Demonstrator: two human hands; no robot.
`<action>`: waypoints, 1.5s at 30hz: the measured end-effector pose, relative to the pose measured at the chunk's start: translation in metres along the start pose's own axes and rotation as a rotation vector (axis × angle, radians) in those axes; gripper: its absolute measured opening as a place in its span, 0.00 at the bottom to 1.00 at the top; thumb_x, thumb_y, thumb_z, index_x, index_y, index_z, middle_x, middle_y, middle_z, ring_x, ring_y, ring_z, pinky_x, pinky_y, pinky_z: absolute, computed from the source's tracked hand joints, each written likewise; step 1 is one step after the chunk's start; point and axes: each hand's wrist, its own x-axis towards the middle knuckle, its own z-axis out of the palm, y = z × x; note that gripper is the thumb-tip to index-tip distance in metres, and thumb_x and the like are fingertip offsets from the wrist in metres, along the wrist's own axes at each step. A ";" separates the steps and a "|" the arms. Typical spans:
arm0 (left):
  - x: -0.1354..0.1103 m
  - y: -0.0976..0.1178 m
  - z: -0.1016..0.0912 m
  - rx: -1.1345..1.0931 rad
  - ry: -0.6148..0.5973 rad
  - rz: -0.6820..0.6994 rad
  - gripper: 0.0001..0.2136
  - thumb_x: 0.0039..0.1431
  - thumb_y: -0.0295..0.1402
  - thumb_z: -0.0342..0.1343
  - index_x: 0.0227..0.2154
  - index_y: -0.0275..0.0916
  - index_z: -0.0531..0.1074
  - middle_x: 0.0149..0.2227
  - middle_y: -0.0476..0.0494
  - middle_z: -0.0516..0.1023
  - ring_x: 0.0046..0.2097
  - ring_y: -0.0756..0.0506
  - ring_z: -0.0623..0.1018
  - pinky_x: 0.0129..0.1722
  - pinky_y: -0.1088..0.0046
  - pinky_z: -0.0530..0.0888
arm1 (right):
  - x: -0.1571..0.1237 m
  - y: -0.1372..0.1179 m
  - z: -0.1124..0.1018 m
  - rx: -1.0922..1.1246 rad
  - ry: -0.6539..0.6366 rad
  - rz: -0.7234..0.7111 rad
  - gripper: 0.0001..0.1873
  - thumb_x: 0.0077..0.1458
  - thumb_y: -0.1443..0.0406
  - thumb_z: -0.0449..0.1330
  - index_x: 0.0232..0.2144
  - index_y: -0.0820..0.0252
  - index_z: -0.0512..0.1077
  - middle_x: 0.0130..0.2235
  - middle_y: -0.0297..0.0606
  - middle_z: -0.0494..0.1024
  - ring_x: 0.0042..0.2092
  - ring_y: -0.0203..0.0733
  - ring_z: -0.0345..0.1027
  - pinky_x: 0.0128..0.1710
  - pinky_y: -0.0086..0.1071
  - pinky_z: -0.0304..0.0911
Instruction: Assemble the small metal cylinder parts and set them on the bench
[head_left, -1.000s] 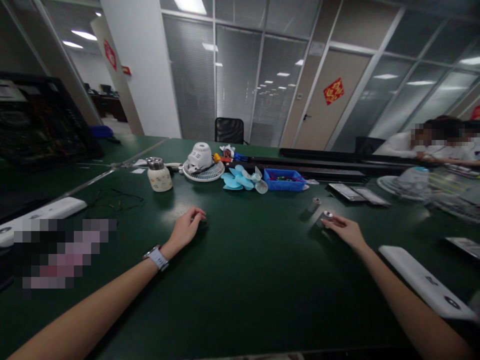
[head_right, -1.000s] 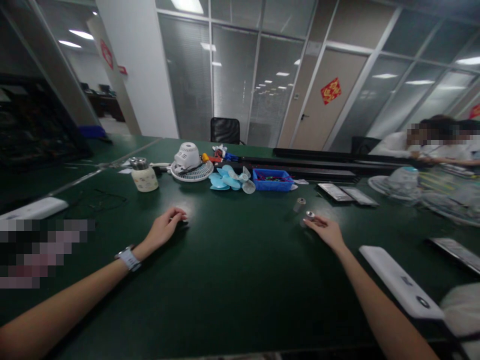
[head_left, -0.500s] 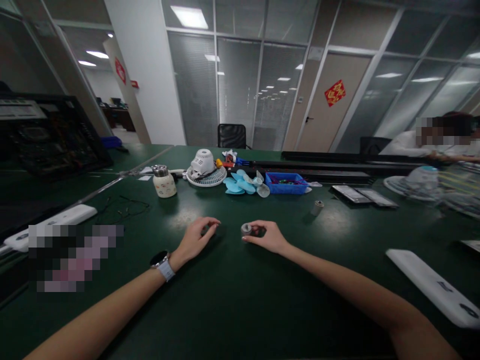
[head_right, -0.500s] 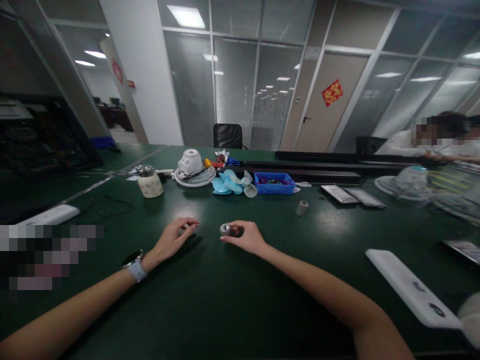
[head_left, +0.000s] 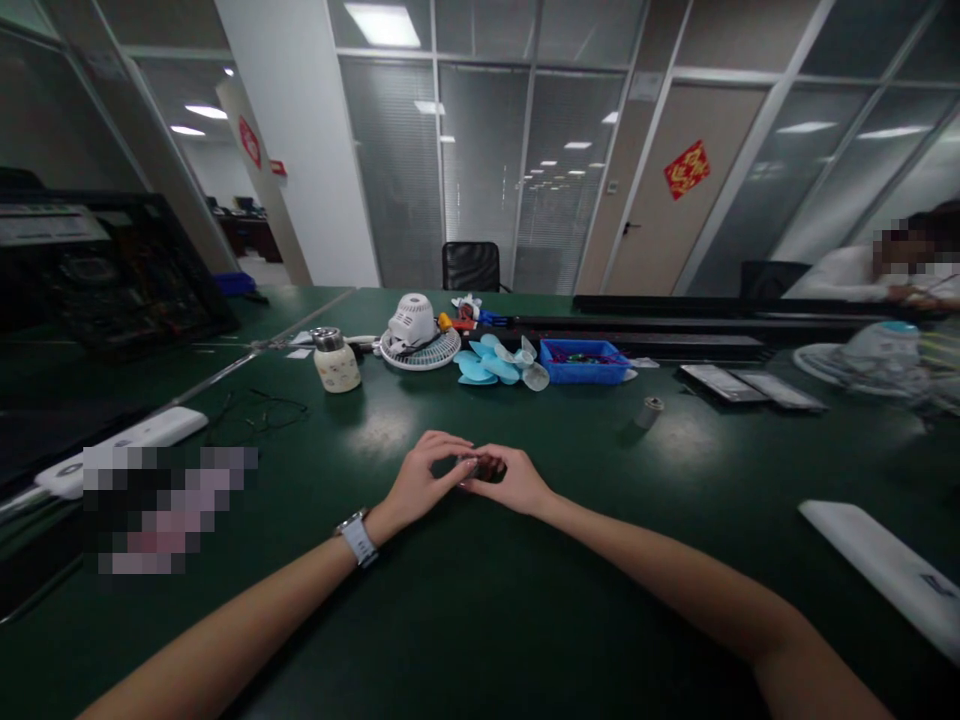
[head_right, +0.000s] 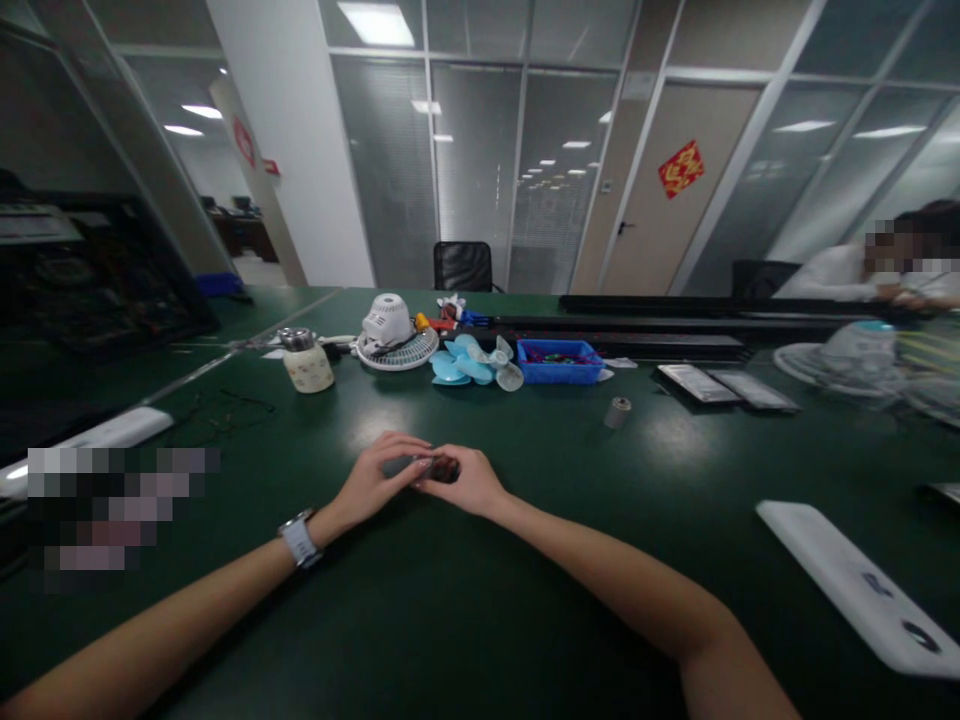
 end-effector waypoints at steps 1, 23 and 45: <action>0.001 0.001 0.003 -0.010 0.004 -0.017 0.12 0.58 0.42 0.55 0.37 0.44 0.79 0.43 0.42 0.78 0.48 0.41 0.73 0.51 0.58 0.69 | 0.000 -0.001 0.000 0.010 -0.005 0.000 0.19 0.46 0.54 0.67 0.38 0.58 0.74 0.32 0.34 0.77 0.31 0.36 0.68 0.31 0.29 0.62; -0.004 -0.052 -0.018 0.233 -0.184 -0.114 0.11 0.53 0.48 0.58 0.36 0.53 0.80 0.45 0.46 0.78 0.49 0.40 0.69 0.51 0.57 0.64 | -0.006 -0.001 -0.004 0.067 0.123 0.203 0.19 0.43 0.56 0.68 0.31 0.60 0.66 0.31 0.35 0.75 0.29 0.34 0.67 0.28 0.28 0.60; -0.005 -0.053 -0.021 0.420 -0.159 -0.191 0.13 0.58 0.47 0.52 0.43 0.58 0.77 0.53 0.50 0.73 0.52 0.37 0.65 0.51 0.53 0.63 | 0.002 0.010 -0.010 0.571 0.114 0.213 0.25 0.46 0.56 0.67 0.44 0.62 0.71 0.41 0.42 0.76 0.37 0.38 0.67 0.32 0.30 0.58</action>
